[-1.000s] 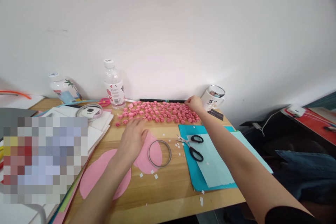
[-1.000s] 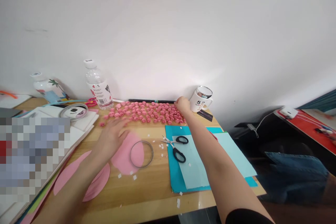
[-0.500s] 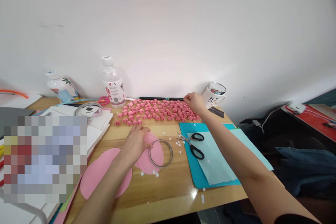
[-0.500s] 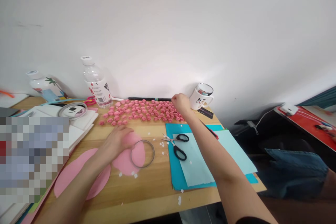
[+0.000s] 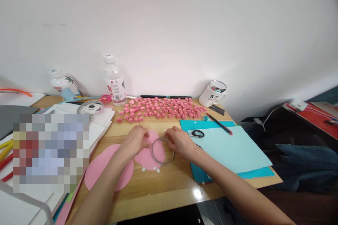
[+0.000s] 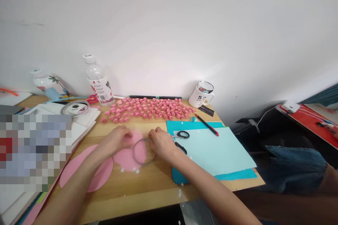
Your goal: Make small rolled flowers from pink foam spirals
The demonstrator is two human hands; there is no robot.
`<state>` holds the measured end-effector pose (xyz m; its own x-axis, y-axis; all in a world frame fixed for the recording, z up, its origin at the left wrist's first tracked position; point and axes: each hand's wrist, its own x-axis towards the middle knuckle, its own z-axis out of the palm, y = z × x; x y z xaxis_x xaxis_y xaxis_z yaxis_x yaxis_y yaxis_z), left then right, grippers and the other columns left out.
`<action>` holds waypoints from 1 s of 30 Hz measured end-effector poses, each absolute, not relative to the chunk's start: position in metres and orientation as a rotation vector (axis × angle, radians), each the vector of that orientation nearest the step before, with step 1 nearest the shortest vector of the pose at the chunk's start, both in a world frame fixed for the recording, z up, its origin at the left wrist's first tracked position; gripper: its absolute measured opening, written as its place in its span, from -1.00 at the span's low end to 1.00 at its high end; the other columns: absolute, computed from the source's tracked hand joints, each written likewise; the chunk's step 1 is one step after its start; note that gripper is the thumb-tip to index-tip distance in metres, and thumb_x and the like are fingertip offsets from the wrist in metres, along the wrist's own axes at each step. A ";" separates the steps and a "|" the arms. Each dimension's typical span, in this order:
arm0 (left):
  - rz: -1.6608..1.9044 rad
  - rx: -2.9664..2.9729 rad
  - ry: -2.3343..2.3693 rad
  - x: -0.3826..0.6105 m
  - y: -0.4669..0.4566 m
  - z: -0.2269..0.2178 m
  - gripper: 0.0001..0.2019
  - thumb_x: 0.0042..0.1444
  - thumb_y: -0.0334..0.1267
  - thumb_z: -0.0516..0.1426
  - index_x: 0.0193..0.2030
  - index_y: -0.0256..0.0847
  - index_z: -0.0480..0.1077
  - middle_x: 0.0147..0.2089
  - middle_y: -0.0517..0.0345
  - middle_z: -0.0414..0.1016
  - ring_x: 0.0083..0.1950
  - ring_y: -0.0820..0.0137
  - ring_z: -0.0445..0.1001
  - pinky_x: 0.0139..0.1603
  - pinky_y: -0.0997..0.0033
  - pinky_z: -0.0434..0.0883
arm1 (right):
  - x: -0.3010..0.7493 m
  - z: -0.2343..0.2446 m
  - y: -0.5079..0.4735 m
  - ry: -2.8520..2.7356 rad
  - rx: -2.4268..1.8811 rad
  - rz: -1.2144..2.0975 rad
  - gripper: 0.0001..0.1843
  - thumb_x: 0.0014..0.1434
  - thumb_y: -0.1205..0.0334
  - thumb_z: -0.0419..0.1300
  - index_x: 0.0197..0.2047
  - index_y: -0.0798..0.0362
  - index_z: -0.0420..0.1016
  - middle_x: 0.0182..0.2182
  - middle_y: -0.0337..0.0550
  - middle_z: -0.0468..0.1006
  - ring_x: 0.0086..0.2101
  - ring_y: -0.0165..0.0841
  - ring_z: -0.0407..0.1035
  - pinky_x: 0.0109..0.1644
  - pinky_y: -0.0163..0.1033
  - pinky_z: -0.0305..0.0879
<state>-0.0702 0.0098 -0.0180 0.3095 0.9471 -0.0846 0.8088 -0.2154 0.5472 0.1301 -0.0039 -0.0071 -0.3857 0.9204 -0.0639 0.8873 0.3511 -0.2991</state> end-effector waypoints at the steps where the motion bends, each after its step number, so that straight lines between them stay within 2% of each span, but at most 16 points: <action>1: 0.346 2.078 1.561 -0.070 0.010 -0.018 -0.85 -0.23 -0.28 0.20 -0.44 -0.21 0.38 -0.31 0.09 0.37 -0.19 0.24 0.34 -0.27 0.37 0.26 | 0.132 -0.005 -0.002 -2.474 -1.700 0.460 -0.73 -0.07 0.51 0.08 -0.27 0.11 0.44 -0.39 -0.11 0.45 -0.40 -0.38 0.34 -0.38 -0.36 0.11; 6: 0.253 2.115 1.556 -0.066 0.005 -0.011 -0.72 -0.35 -0.24 0.26 -0.42 -0.22 0.37 -0.30 0.08 0.32 -0.18 0.19 0.29 -0.30 0.36 0.23 | 0.151 0.004 0.007 -2.140 -1.714 0.609 -0.85 -0.04 0.44 0.09 -0.36 0.10 0.44 -0.44 -0.18 0.51 -0.47 -0.42 0.37 -0.40 -0.37 0.16; 14: 0.234 2.158 1.506 -0.065 0.003 -0.007 -0.90 -0.30 -0.34 0.22 -0.58 -0.21 0.36 -0.40 0.10 0.35 -0.25 0.23 0.27 -0.29 0.35 0.18 | 0.159 -0.010 0.027 -1.927 -1.755 0.643 -0.80 -0.07 0.46 0.07 -0.34 0.12 0.44 -0.45 -0.16 0.54 -0.58 -0.44 0.38 -0.49 -0.38 0.20; 20: 0.312 2.085 1.447 -0.072 0.005 -0.006 -0.94 -0.28 -0.38 0.17 -0.58 -0.20 0.34 -0.46 0.16 0.40 -0.29 0.26 0.31 -0.34 0.38 0.18 | 0.155 -0.020 0.032 -1.886 -1.685 0.626 -0.84 -0.05 0.42 0.08 -0.38 0.10 0.46 -0.52 -0.16 0.53 -0.52 -0.38 0.41 -0.47 -0.35 0.25; 25: 0.430 1.845 1.401 -0.074 0.007 -0.003 -0.93 -0.26 -0.40 0.14 -0.53 -0.22 0.36 -0.49 0.21 0.42 -0.42 0.37 0.37 -0.43 0.44 0.21 | 0.156 -0.029 0.031 -1.845 -1.558 0.592 -0.85 -0.01 0.32 0.09 -0.40 0.09 0.49 -0.53 -0.16 0.53 -0.48 -0.35 0.41 -0.40 -0.30 0.30; 28: 0.478 1.780 1.339 -0.072 0.007 0.004 -0.97 -0.20 -0.36 0.13 -0.53 -0.23 0.38 -0.51 0.21 0.41 -0.43 0.39 0.36 -0.42 0.44 0.23 | 0.157 -0.032 0.031 -1.810 -1.521 0.607 -0.83 0.02 0.26 0.09 -0.37 0.09 0.50 -0.52 -0.16 0.52 -0.48 -0.35 0.41 -0.41 -0.30 0.30; 30: 0.488 1.700 1.231 -0.072 0.005 0.012 -0.91 -0.13 -0.29 0.13 -0.55 -0.24 0.39 -0.52 0.19 0.41 -0.45 0.42 0.34 -0.42 0.45 0.23 | 0.157 -0.032 0.032 -1.811 -1.497 0.622 -0.82 0.04 0.22 0.10 -0.37 0.08 0.50 -0.50 -0.15 0.53 -0.48 -0.35 0.40 -0.41 -0.29 0.30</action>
